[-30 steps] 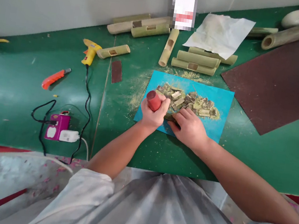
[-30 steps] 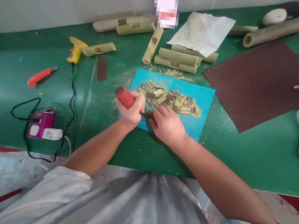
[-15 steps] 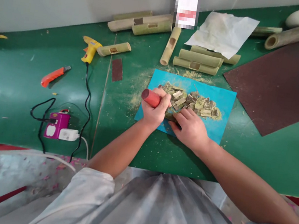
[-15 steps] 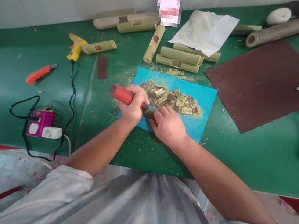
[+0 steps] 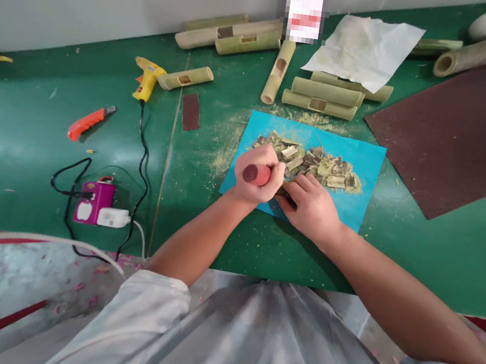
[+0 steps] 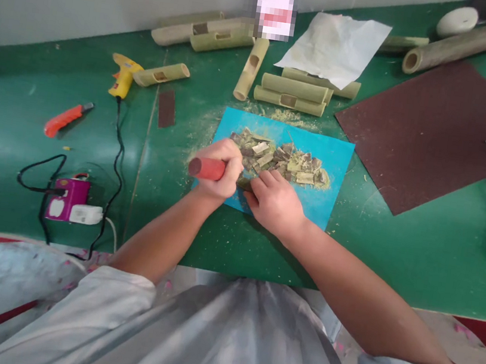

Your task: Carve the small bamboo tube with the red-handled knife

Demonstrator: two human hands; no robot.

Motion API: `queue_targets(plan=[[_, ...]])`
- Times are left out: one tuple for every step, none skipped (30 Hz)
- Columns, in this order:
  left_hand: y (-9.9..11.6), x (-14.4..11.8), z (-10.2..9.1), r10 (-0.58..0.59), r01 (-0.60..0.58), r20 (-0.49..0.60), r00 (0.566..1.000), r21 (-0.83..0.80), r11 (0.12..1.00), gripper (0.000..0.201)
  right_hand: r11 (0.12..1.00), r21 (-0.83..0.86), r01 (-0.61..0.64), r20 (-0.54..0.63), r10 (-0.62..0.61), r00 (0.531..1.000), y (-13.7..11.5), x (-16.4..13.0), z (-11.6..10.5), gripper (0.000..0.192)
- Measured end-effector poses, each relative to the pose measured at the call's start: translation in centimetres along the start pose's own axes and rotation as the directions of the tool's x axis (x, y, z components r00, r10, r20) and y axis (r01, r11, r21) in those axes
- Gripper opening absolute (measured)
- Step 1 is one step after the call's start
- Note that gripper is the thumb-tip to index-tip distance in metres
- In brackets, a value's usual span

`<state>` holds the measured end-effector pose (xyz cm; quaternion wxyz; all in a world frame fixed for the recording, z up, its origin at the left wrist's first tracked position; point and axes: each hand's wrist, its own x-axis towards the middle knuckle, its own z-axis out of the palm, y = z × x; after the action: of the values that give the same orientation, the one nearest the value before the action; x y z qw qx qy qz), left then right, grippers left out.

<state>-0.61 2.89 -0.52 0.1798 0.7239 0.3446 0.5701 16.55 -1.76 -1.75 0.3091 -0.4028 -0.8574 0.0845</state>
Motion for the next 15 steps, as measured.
queue_targets(plan=[[-0.1, -0.1, 0.1, -0.045, 0.045, -0.011, 0.999, -0.016, 0.999, 0.043, 1.0, 0.003, 0.002, 0.009, -0.002, 1.0, 0.0, 0.0, 0.0, 0.025], [-0.2, -0.1, 0.2, -0.097, 0.096, -0.029, 0.995, -0.041, 0.995, 0.046, 1.0, 0.006, -0.001, 0.028, 0.001, 1.0, 0.0, 0.0, 0.0, 0.023], [-0.2, -0.1, 0.4, -0.159, 0.155, -0.052, 0.986, -0.078, 0.985, 0.049, 1.0, 0.01, -0.008, 0.054, 0.007, 0.999, -0.1, 0.0, -0.1, 0.022], [-0.2, 0.0, 0.5, -0.221, 0.211, -0.074, 0.972, -0.124, 0.97, 0.052, 1.0, 0.014, -0.017, 0.081, 0.016, 0.997, -0.1, -0.1, -0.1, 0.021], [-0.1, 0.1, 0.6, -0.279, 0.26, -0.096, 0.955, -0.174, 0.95, 0.054, 0.999, 0.018, -0.029, 0.105, 0.027, 0.994, -0.1, -0.1, -0.1, 0.02], [0.0, 0.2, 0.7, -0.33, 0.298, -0.118, 0.937, -0.224, 0.928, 0.055, 0.999, 0.022, -0.041, 0.125, 0.038, 0.991, -0.2, -0.1, -0.1, 0.019], [0.1, 0.4, 0.8, -0.37, 0.323, -0.14, 0.919, -0.271, 0.907, 0.056, 0.998, 0.025, -0.053, 0.138, 0.049, 0.989, -0.2, -0.2, -0.1, 0.019], [0.2, 0.6, 0.9, -0.407, 0.345, -0.154, 0.9, -0.318, 0.883, 0.057, 0.998, 0.026, -0.062, 0.144, 0.058, 0.988, -0.2, -0.2, -0.1, 0.018], [0.3, 0.8, 0.9, -0.445, 0.367, -0.156, 0.882, -0.365, 0.856, 0.059, 0.997, 0.027, -0.071, 0.145, 0.066, 0.987, -0.1, -0.2, -0.1, 0.018], [0.4, 1.0, 1.0, -0.483, 0.39, -0.152, 0.862, -0.409, 0.825, 0.061, 0.996, 0.029, -0.079, 0.146, 0.074, 0.986, -0.1, -0.2, -0.1, 0.018], [0.4, 1.2, 1.0, -0.516, 0.408, -0.151, 0.843, -0.446, 0.797, 0.062, 0.996, 0.03, -0.085, 0.146, 0.08, 0.986, -0.1, -0.2, -0.1, 0.018], [0.3, 1.3, 1.1, -0.542, 0.419, -0.156, 0.826, -0.475, 0.774, 0.064, 0.996, 0.032, -0.088, 0.144, 0.082, 0.986, -0.1, -0.2, -0.1, 0.018], [0.2, 1.4, 1.2, -0.559, 0.421, -0.17, 0.811, -0.493, 0.762, 0.065, 0.996, 0.033, -0.088, 0.142, 0.082, 0.986, -0.1, -0.2, -0.1, 0.019], [0.1, 1.5, 1.2, -0.567, 0.418, -0.193, 0.801, -0.498, 0.76, 0.064, 0.995, 0.034, -0.089, 0.14, 0.083, 0.987, -0.1, -0.2, -0.1, 0.019], [-0.1, 1.5, 1.3, -0.568, 0.41, -0.221, 0.793, -0.496, 0.766, 0.064, 0.995, 0.034, -0.093, 0.138, 0.088, 0.987, -0.1, -0.2, -0.1, 0.019]])
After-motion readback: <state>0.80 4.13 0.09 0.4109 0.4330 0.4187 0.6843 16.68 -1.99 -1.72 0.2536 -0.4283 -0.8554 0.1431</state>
